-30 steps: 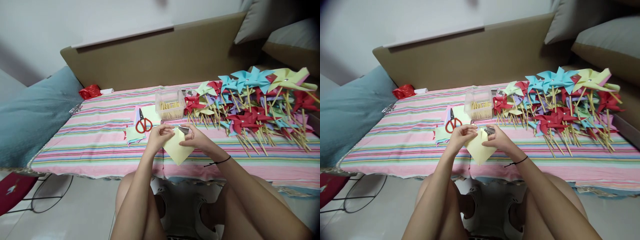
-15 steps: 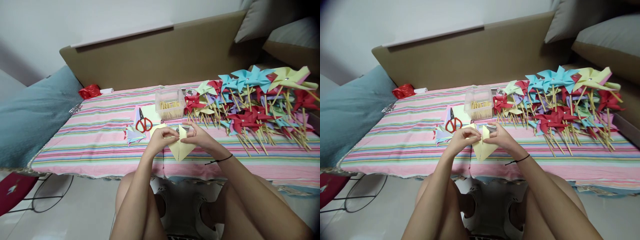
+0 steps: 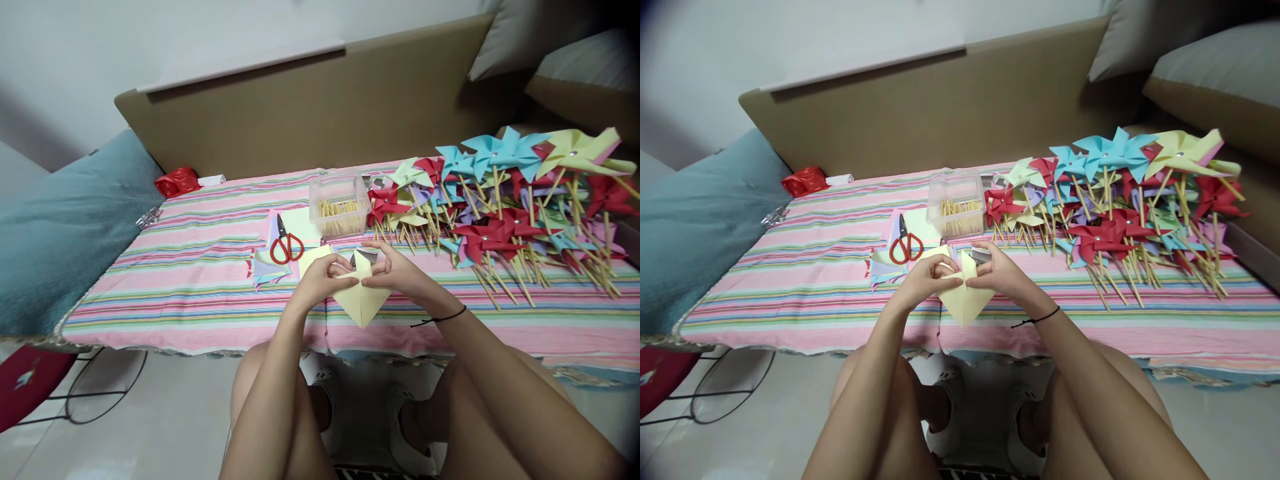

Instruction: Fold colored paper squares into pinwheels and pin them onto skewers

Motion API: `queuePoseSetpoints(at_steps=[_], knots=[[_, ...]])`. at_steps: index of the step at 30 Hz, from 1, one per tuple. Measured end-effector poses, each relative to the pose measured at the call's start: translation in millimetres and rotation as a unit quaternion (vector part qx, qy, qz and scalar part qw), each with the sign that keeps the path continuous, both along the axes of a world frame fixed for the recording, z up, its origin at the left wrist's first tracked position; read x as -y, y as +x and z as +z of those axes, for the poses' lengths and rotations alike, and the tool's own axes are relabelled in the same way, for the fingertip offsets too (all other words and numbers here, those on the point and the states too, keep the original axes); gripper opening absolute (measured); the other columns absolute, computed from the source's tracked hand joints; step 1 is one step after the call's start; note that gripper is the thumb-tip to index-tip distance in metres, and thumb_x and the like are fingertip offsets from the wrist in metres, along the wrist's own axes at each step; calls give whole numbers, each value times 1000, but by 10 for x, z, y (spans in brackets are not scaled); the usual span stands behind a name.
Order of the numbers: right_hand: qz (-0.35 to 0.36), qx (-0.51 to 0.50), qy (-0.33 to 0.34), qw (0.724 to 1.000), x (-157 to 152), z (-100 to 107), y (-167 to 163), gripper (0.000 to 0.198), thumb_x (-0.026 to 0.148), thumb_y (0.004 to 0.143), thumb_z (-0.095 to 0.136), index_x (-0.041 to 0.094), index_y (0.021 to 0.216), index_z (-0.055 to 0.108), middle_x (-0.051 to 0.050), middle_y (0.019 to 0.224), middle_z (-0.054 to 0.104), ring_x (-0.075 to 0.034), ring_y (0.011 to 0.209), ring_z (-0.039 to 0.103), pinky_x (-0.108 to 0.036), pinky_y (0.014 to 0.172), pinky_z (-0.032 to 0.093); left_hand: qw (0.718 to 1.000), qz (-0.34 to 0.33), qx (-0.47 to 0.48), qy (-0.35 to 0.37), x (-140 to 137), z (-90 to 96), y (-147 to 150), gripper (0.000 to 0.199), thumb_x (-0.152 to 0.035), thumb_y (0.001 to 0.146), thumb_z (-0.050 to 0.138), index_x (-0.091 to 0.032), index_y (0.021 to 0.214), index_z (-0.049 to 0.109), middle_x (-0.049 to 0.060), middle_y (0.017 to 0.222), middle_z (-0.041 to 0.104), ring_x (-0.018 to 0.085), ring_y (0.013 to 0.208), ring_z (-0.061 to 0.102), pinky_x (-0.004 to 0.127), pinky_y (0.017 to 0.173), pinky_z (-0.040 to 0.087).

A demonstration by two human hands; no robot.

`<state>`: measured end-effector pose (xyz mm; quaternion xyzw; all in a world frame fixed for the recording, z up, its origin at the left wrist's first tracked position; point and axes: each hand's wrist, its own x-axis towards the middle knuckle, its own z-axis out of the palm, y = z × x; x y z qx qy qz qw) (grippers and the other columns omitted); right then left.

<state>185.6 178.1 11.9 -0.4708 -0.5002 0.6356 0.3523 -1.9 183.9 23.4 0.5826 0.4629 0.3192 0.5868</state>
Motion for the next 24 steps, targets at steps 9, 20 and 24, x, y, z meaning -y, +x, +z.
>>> queuePoseSetpoints(at_steps=[9, 20, 24], knots=[[-1, -6, 0, 1000, -2, 18, 18, 86, 20, 61, 77, 21, 134, 31, 3, 65, 69, -18, 64, 66, -25, 59, 46, 999, 47, -4, -13, 28, 16, 25, 34, -27, 56, 78, -18, 79, 54, -3, 54, 64, 12, 46, 56, 20, 44, 39], [-186, -146, -7, 972, -12, -48, -192, 91, 29, 55, 83, 22, 130, 32, 2, 73, 68, -20, 68, 67, -31, 62, 51, 951, 274, 140, -1, 29, -72, 231, 46, -30, 52, 81, -21, 80, 46, -2, 57, 67, 14, 48, 61, 23, 48, 45], [-209, -116, 23, 971, -31, -66, -192, 90, 30, 52, 83, 22, 127, 34, 2, 67, 67, -22, 61, 66, -34, 58, 52, 957, 252, 145, -5, 41, -85, 248, 47, -29, 54, 81, -21, 84, 45, -4, 57, 66, 12, 48, 60, 22, 52, 46]])
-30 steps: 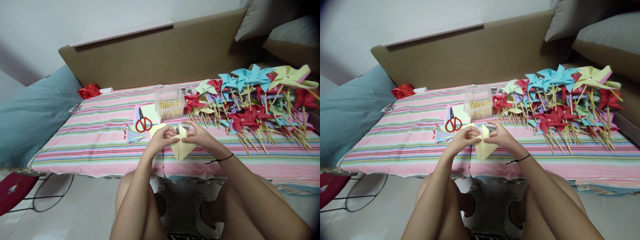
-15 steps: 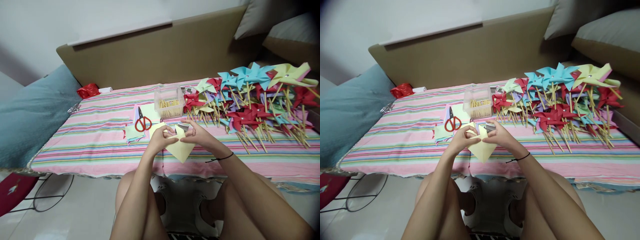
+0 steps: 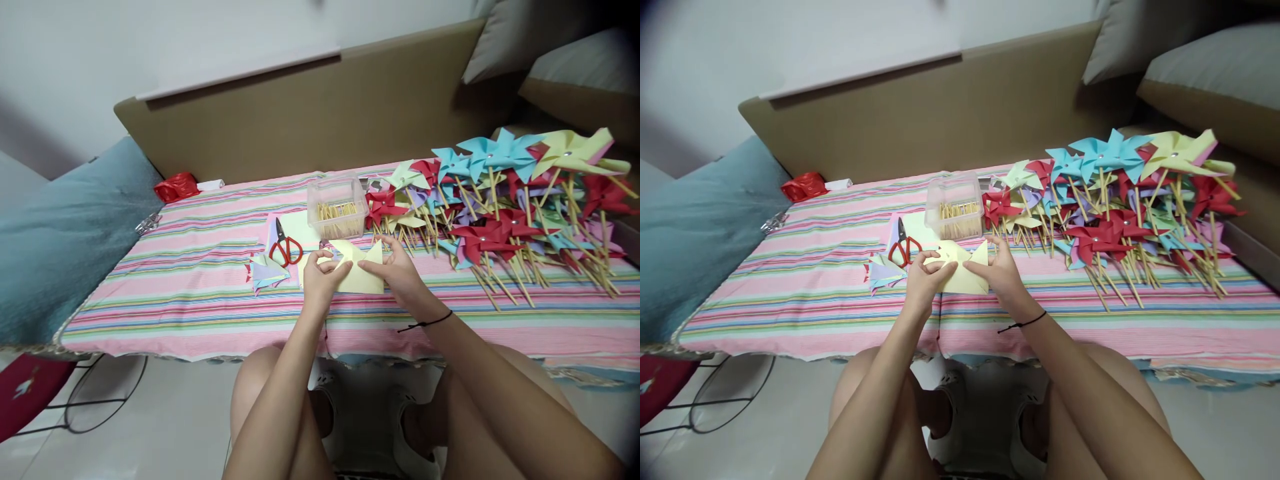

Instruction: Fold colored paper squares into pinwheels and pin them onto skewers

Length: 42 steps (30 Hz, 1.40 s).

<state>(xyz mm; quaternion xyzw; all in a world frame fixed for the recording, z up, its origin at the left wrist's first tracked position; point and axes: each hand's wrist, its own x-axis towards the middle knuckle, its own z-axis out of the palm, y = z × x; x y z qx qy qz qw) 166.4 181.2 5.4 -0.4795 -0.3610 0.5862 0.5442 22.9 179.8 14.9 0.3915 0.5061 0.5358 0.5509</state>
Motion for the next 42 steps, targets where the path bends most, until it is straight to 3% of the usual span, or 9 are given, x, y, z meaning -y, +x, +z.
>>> queuePoseSetpoints(at_steps=[4, 9, 21, 42], knots=[[31, 33, 16, 999, -27, -14, 63, 87, 29, 54, 82, 24, 126, 34, 3, 63, 66, -22, 55, 65, -35, 55, 52, 999, -39, -8, -20, 5, 30, -39, 53, -26, 54, 81, -21, 90, 42, -2, 61, 68, 14, 53, 63, 24, 55, 48], [74, 37, 6, 997, -34, -13, 89, 86, 29, 54, 82, 24, 125, 33, 3, 65, 67, -23, 59, 67, -35, 57, 52, 998, -40, -32, -30, 15, 35, -61, 64, -25, 49, 84, -21, 96, 41, -3, 58, 67, 15, 50, 61, 25, 53, 49], [39, 47, 21, 998, -13, 4, 63, 85, 32, 54, 83, 24, 124, 34, 4, 60, 63, -22, 54, 65, -35, 53, 52, 998, -37, -40, -36, 14, 23, -62, 64, -26, 49, 84, -21, 96, 41, -2, 58, 68, 15, 52, 63, 26, 55, 51], [65, 36, 10, 997, -21, -14, 73, 86, 30, 56, 82, 26, 126, 33, 0, 69, 70, -25, 60, 69, -39, 59, 55, 998, 0, -49, -32, -1, -17, -33, 60, -26, 49, 82, -22, 93, 42, -3, 58, 65, 16, 51, 63, 27, 52, 49]])
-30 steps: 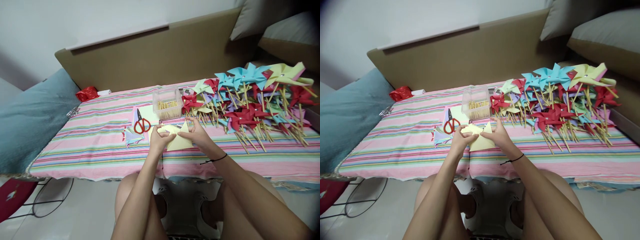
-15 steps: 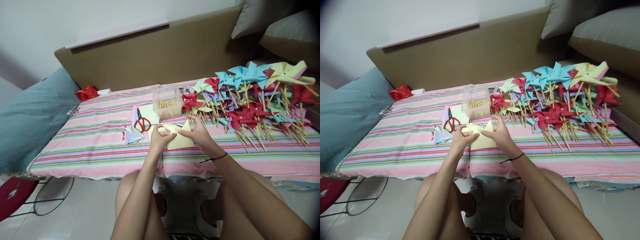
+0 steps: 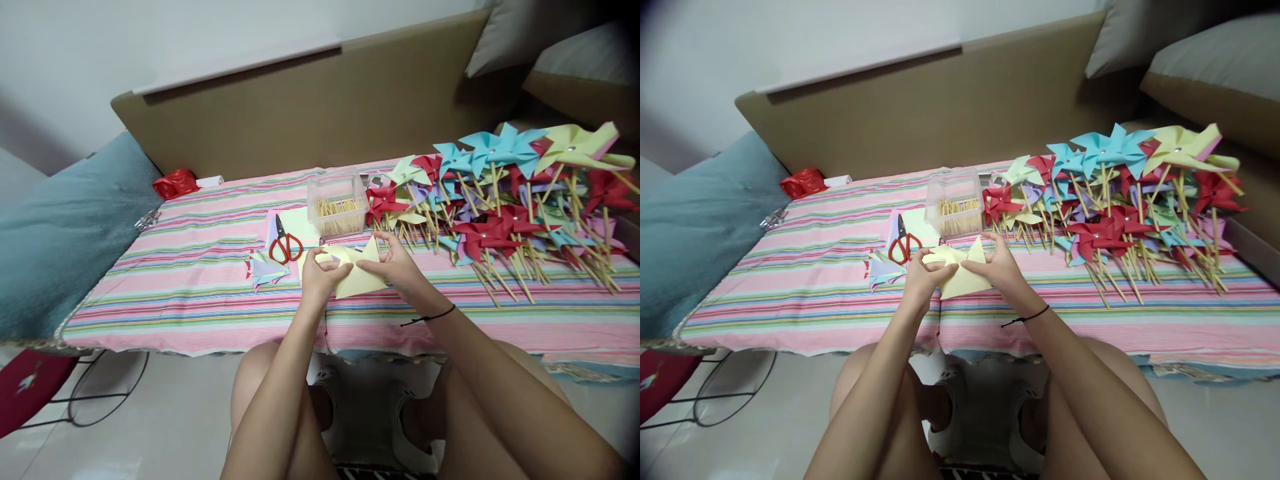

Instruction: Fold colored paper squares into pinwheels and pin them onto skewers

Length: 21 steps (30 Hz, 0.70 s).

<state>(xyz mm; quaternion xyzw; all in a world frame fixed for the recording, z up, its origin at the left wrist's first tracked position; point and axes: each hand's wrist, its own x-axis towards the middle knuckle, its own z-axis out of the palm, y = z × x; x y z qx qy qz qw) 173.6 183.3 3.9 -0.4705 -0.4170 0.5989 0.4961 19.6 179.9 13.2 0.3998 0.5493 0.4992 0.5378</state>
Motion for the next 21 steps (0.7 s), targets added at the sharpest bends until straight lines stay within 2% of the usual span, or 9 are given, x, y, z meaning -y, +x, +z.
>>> queuePoseSetpoints(at_steps=[5, 11, 15, 21], knots=[[-3, -11, 7, 1000, 7, 3, -22, 84, 26, 54, 82, 25, 124, 34, 0, 71, 71, -24, 65, 70, -38, 64, 55, 1000, 19, 21, 3, -1, 8, 10, 62, -25, 49, 82, -22, 94, 39, -3, 60, 66, 16, 52, 63, 26, 53, 49], [31, 33, -18, 999, 20, 52, 38, 83, 24, 54, 81, 25, 123, 36, 1, 67, 68, -24, 63, 68, -34, 57, 52, 999, -49, -20, 12, 0, 16, -50, 58, -22, 51, 81, -22, 95, 42, -6, 55, 60, 13, 50, 58, 24, 53, 46], [56, 29, -21, 998, 16, 60, 49, 85, 25, 54, 81, 25, 125, 34, 1, 71, 69, -23, 63, 67, -33, 56, 52, 998, -47, -28, 7, -4, 0, -68, 60, -24, 48, 82, -22, 95, 44, -7, 53, 58, 13, 49, 57, 24, 53, 46], [16, 23, -11, 1000, 17, 57, 4, 81, 28, 56, 80, 27, 124, 37, 3, 69, 68, -23, 60, 67, -36, 57, 53, 999, -40, -24, 9, -20, -57, -62, 62, -26, 46, 84, -21, 94, 45, -6, 54, 60, 14, 52, 59, 25, 55, 47]])
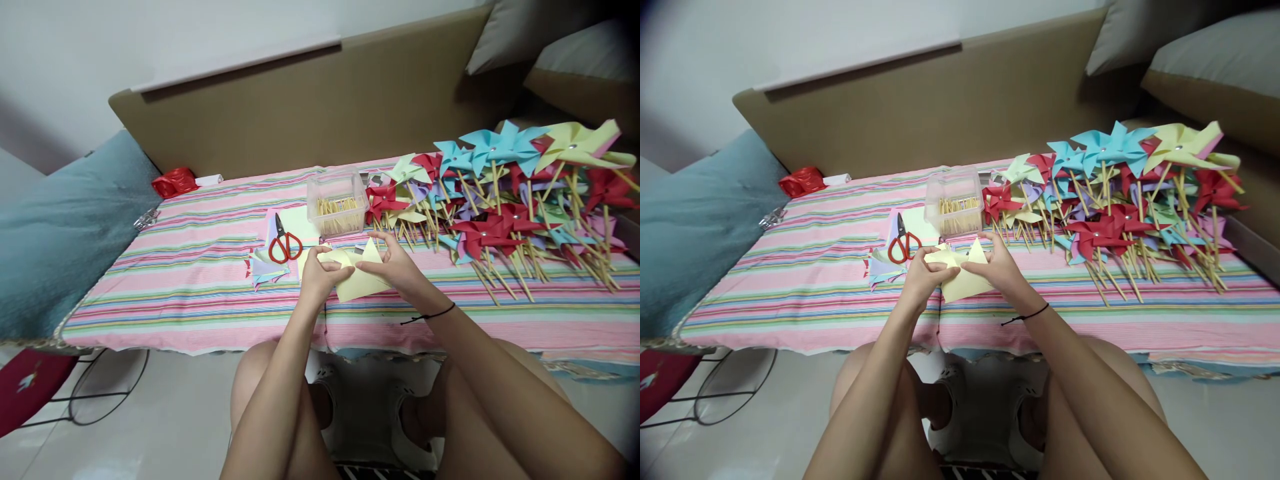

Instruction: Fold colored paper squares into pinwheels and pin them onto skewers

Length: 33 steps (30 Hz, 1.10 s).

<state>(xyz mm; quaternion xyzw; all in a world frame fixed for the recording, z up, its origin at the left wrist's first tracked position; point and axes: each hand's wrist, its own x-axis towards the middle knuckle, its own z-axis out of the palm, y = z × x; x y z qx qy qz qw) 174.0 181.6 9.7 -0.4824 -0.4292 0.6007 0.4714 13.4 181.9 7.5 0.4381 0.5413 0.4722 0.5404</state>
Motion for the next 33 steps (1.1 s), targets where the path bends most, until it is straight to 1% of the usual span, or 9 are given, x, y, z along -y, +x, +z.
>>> queuePoseSetpoints(at_steps=[8, 14, 20, 26, 30, 33], knots=[[-6, -5, 10, 1000, -3, -28, 19, 83, 28, 57, 81, 26, 127, 36, 0, 71, 70, -24, 62, 68, -37, 56, 53, 1000, -1, -13, -4, 20, 24, 5, 60, -26, 50, 83, -21, 96, 45, -4, 56, 61, 16, 56, 62, 28, 58, 49], [-7, -6, 2, 1000, 2, 0, 23, 92, 27, 55, 82, 26, 133, 34, 0, 71, 70, -25, 63, 68, -37, 58, 54, 1000, 13, -18, 1, 21, 20, 10, 62, -28, 47, 85, -21, 95, 47, -4, 56, 61, 16, 57, 61, 27, 60, 48], [6, -25, 5, 1000, 8, -23, 50, 98, 27, 57, 83, 25, 139, 30, 0, 70, 71, -24, 63, 68, -35, 58, 53, 1000, 10, -23, 6, 10, -30, 2, 62, -29, 47, 85, -21, 96, 47, -4, 57, 63, 17, 57, 63, 28, 62, 48], [14, -31, -7, 999, 16, -6, 39, 94, 27, 57, 82, 25, 136, 32, 2, 69, 70, -22, 61, 68, -34, 58, 53, 999, 9, -39, 14, -5, -70, 8, 60, -27, 51, 82, -22, 96, 44, -4, 58, 62, 16, 57, 62, 27, 58, 48], [6, -34, -14, 999, -1, -36, 20, 90, 27, 57, 82, 24, 132, 32, 0, 71, 71, -23, 63, 69, -36, 62, 54, 999, 41, -18, 10, -10, -46, 28, 59, -25, 51, 80, -21, 96, 41, -4, 59, 63, 15, 54, 61, 26, 56, 48], [3, -37, -3, 999, -13, -63, 19, 90, 27, 56, 82, 24, 130, 32, -1, 74, 72, -24, 67, 70, -37, 64, 55, 999, 43, 10, 7, 0, 2, 36, 59, -23, 51, 80, -21, 95, 41, -5, 57, 61, 14, 52, 59, 25, 55, 47]])
